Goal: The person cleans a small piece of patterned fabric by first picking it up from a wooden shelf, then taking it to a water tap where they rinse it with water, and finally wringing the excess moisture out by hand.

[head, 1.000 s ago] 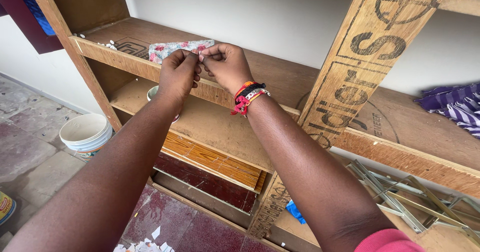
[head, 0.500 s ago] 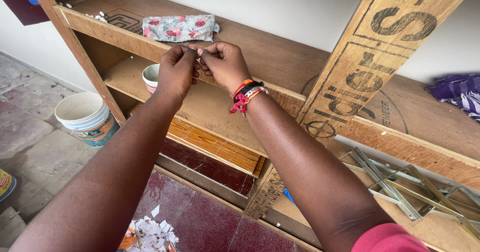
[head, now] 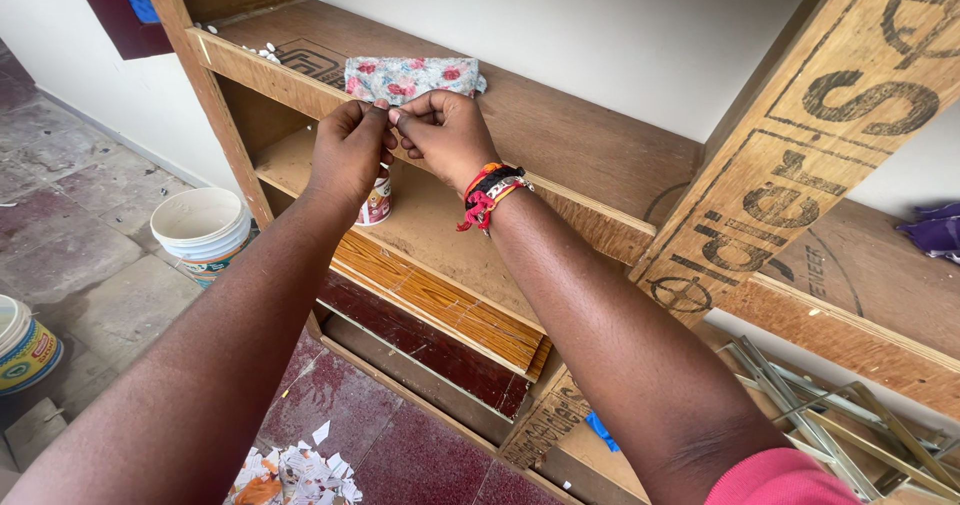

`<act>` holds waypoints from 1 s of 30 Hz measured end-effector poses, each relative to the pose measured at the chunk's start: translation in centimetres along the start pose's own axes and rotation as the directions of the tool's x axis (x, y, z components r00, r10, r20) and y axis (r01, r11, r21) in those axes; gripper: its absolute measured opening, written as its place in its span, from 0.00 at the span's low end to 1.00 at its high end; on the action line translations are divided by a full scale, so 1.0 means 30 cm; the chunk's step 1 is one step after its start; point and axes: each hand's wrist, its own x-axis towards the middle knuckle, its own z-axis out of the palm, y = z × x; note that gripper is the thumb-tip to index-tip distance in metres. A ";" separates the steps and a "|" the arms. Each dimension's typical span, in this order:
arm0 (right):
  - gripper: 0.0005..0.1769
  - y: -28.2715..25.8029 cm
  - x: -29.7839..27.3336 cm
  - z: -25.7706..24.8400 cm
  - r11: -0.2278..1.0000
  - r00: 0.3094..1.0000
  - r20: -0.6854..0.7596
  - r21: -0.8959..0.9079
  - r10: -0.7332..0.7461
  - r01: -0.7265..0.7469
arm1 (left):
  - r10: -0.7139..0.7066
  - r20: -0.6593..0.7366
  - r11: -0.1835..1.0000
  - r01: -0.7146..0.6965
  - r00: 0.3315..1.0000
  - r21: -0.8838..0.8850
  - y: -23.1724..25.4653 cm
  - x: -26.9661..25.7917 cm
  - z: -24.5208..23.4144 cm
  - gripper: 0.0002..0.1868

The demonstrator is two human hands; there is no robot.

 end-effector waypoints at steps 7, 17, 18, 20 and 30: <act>0.09 -0.088 0.058 0.095 0.998 0.999 0.019 -0.039 -0.047 0.048 | 0.052 -0.050 0.998 -0.050 0.997 0.035 0.083 0.013 -0.096 0.16; 0.07 -0.098 0.043 0.114 0.998 0.998 -0.003 -0.031 -0.058 0.057 | 0.088 -0.036 0.992 -0.090 0.996 -0.083 0.059 0.028 -0.097 0.14; 0.07 -0.094 0.042 0.099 0.997 0.997 -0.016 -0.044 -0.069 0.068 | 0.089 -0.023 0.990 -0.091 0.996 -0.111 0.057 0.033 -0.084 0.14; 0.07 -0.090 0.041 0.067 0.996 0.996 -0.022 -0.028 -0.081 0.080 | 0.076 -0.004 0.991 -0.076 0.997 -0.106 0.060 0.044 -0.056 0.14; 0.06 -0.235 -0.060 -0.121 0.979 0.958 -0.226 -0.140 -0.176 0.147 | 0.157 0.186 0.973 -0.120 0.970 -0.196 0.181 0.054 0.160 0.14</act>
